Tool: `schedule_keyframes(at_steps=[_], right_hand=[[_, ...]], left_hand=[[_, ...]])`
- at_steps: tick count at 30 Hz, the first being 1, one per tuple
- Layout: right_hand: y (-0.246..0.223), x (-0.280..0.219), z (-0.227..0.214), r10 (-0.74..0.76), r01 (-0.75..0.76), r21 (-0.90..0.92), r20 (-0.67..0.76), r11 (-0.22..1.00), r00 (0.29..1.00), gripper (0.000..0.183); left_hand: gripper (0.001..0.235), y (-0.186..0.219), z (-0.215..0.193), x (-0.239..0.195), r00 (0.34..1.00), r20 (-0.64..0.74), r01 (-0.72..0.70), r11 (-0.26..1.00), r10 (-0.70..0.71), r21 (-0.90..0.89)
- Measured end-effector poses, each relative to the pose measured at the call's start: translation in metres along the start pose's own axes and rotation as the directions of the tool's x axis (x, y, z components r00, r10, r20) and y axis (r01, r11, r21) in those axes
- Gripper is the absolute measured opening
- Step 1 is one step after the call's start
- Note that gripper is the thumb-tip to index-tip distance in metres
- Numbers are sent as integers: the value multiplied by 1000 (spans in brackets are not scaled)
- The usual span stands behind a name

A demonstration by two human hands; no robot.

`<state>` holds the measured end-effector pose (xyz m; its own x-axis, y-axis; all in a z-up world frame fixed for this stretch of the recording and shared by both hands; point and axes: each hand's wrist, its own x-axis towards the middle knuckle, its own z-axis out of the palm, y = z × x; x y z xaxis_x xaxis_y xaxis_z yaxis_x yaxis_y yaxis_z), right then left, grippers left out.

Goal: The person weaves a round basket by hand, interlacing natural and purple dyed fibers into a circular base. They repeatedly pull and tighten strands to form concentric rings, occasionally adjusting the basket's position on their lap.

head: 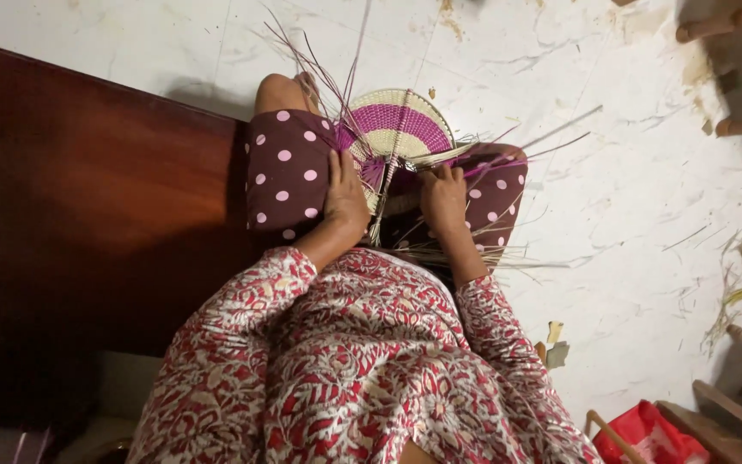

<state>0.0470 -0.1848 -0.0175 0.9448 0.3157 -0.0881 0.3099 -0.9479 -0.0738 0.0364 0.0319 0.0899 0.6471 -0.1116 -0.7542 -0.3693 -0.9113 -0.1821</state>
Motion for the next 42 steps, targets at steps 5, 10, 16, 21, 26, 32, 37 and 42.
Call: schedule_keyframes(at_steps=[5,10,16,21,26,32,37,42], right_hand=[[-11,14,-28,-16,13,-28,-135,1000,991,13],[-29,44,-49,-179,203,79,-237,976,955,18],[-24,67,-74,122,-85,-94,523,992,843,59],[-5,74,-123,72,-52,-50,638,997,767,17],[52,62,-63,-30,81,-127,366,989,930,27],[108,73,-46,38,16,-143,365,990,930,26],[45,67,-126,-15,23,-54,153,998,988,29],[-29,61,-116,70,-334,411,538,848,840,30]], left_hand=[[60,-35,-40,15,1000,-9,2,997,-2,82],[44,-77,-59,49,993,-83,-74,991,84,109],[20,-139,-93,76,997,2,-78,943,81,324],[69,-106,-128,40,816,-485,-137,709,-316,-692],[52,26,-49,43,561,-827,-596,675,-36,-435],[84,47,20,55,721,-642,-560,766,261,-317],[85,38,38,76,732,-600,-545,806,324,-230],[82,40,47,82,172,-972,-664,748,159,5]])
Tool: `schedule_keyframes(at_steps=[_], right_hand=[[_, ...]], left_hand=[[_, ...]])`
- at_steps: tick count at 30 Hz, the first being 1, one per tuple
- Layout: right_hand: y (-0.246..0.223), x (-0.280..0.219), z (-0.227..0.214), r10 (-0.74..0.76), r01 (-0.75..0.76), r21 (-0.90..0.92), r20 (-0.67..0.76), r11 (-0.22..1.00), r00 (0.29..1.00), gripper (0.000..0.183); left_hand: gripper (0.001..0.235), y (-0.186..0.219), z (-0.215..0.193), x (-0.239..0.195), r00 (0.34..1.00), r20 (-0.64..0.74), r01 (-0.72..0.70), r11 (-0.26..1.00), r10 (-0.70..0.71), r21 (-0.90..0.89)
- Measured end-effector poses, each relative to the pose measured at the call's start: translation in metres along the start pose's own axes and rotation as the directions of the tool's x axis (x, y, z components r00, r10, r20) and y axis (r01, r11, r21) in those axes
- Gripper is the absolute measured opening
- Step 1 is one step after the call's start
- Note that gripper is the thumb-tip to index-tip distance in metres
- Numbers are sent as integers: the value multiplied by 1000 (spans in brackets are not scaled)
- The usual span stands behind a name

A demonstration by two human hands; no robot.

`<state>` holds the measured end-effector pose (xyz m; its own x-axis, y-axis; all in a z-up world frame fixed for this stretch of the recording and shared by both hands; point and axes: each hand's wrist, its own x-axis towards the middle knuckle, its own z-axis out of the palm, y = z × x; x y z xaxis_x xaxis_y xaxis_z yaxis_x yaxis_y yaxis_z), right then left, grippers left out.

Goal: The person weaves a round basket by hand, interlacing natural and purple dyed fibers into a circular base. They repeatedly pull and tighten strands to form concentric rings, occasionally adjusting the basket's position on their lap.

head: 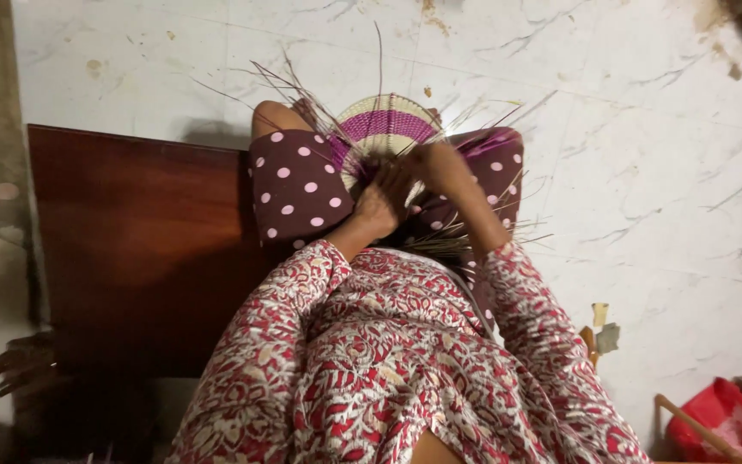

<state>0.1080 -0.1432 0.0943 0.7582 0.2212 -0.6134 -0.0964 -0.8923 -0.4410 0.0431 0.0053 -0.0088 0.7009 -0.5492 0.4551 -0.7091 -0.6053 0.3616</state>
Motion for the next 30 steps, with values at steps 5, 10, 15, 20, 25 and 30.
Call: schedule_keyframes(at_steps=[5,10,15,20,25,30], right_hand=[[-47,16,38,12,-18,84,70,996,997,55],[-54,31,71,22,-25,-29,-88,999,996,41],[-75,8,80,-454,501,66,-335,863,826,17],[-35,31,98,-621,696,-41,-491,717,611,23],[14,49,78,-733,595,-431,-447,679,512,17],[53,22,56,-591,193,-656,-463,730,660,29]], left_hand=[[36,-9,72,-98,924,360,73,982,-132,172],[55,-7,9,-85,455,837,155,953,-303,260],[56,8,-43,-29,315,855,215,908,-413,359],[63,5,-47,-20,176,844,255,852,-506,458],[77,23,-74,13,84,841,113,844,-534,524],[88,31,-128,33,157,826,210,835,-542,508]])
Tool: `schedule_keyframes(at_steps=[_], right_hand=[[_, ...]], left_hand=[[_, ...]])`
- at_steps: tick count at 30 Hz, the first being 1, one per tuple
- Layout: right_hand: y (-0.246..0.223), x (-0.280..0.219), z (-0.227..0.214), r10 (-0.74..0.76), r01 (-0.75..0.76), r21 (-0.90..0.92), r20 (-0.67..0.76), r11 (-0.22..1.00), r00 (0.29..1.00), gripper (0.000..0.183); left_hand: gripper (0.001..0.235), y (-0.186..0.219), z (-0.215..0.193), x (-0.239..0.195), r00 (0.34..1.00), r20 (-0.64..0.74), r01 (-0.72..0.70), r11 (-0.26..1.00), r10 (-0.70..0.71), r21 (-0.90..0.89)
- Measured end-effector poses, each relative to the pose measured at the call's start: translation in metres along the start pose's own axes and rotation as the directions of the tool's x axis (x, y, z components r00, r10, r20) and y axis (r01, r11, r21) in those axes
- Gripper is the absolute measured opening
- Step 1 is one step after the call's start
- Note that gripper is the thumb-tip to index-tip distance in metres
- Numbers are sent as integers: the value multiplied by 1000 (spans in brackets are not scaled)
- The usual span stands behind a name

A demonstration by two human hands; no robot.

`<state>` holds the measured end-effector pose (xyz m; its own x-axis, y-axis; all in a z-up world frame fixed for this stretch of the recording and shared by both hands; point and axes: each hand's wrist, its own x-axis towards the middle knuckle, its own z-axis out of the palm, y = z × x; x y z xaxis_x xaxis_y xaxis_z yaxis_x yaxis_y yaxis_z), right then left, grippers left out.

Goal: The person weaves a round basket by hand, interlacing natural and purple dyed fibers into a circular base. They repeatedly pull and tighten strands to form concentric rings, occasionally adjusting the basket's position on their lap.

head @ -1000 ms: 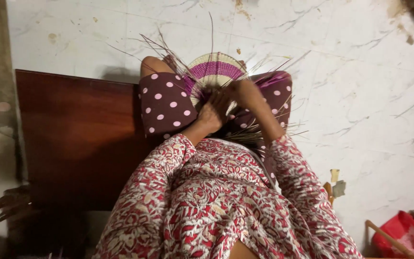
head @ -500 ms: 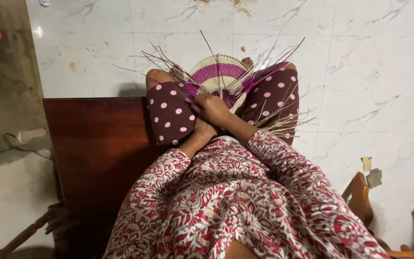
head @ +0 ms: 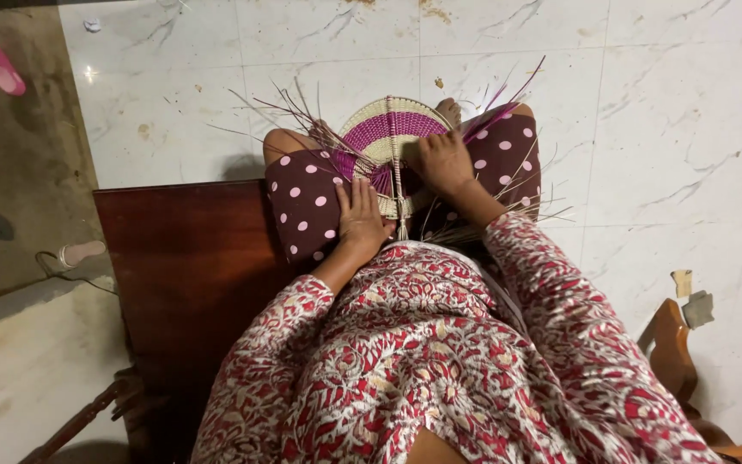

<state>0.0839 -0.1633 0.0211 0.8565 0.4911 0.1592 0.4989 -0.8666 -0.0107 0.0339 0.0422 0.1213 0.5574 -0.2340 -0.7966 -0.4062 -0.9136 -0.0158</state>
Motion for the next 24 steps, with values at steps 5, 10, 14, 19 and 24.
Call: schedule_keyframes(at_steps=[5,10,14,19,24], right_hand=[[10,-22,54,137,-162,22,426,987,894,32],[27,-23,71,176,-183,-15,352,983,919,20],[11,-7,14,143,-200,50,534,978,833,34],[-7,0,25,141,-177,45,428,983,892,40],[-39,18,34,37,-52,374,47,926,998,29]], left_hand=[[84,-4,-5,7,999,9,46,999,-46,21],[75,-28,-20,27,988,1,152,988,-152,21],[49,-64,-3,46,970,-212,105,991,-121,-85],[27,-98,53,127,875,-484,-71,989,0,-127],[23,-95,34,134,702,-707,-181,982,86,-60]])
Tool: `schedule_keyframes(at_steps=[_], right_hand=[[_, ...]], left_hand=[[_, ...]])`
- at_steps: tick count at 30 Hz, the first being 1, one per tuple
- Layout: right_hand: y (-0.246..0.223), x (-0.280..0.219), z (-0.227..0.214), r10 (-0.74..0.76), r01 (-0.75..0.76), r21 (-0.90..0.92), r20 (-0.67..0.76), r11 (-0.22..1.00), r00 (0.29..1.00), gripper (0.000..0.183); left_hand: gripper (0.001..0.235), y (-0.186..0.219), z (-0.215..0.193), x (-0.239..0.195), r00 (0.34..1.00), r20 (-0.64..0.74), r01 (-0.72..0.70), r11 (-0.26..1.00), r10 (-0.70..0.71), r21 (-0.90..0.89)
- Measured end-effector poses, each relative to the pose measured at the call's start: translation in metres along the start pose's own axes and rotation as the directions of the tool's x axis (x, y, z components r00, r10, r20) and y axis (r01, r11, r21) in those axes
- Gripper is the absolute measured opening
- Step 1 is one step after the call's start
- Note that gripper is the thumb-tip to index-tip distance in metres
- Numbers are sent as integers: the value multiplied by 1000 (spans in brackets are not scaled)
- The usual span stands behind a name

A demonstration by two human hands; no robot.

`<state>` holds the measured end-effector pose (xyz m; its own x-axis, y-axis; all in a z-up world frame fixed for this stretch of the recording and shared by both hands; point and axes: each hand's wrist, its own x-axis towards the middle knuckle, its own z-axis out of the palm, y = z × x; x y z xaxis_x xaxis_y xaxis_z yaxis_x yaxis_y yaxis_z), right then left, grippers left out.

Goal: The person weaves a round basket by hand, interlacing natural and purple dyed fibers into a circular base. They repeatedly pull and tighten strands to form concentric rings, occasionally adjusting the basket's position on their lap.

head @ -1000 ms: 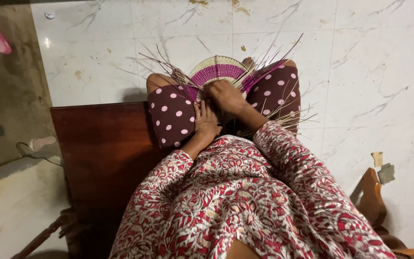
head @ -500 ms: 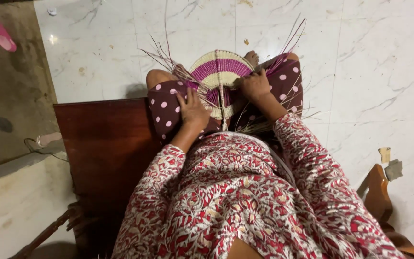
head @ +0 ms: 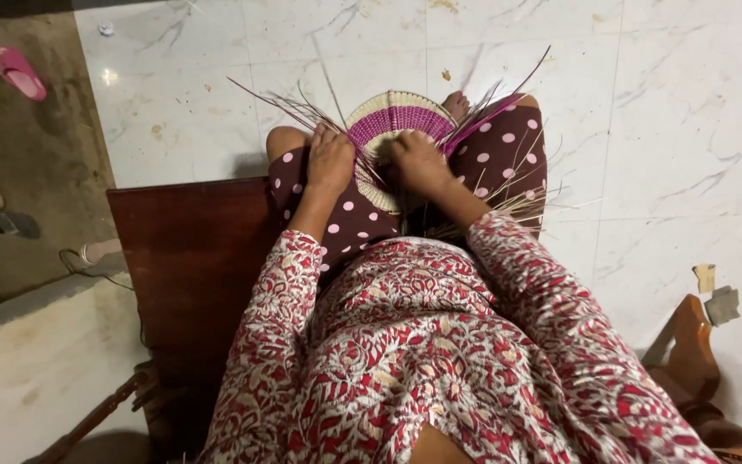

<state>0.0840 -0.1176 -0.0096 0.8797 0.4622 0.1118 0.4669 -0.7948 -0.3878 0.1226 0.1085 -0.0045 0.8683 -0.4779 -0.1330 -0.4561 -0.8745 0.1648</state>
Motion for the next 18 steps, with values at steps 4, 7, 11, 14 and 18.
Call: schedule_keyframes(at_steps=[4,7,11,14,18], right_hand=[[-46,31,-20,180,-276,203,392,940,902,102],[-50,43,5,271,-353,117,437,928,858,78],[-29,65,35,368,-517,344,415,784,833,33],[-26,88,-6,415,-579,457,414,675,811,34],[-27,120,-67,302,-494,584,400,644,865,34]], left_hand=[[17,3,-29,11,992,-122,-9,998,16,61],[11,18,-78,7,979,-205,-4,997,20,77],[16,50,-150,-12,938,-309,128,985,-158,-115],[17,48,-124,-24,886,-396,96,930,-243,-356],[71,51,-65,-19,880,180,448,646,-439,-617]])
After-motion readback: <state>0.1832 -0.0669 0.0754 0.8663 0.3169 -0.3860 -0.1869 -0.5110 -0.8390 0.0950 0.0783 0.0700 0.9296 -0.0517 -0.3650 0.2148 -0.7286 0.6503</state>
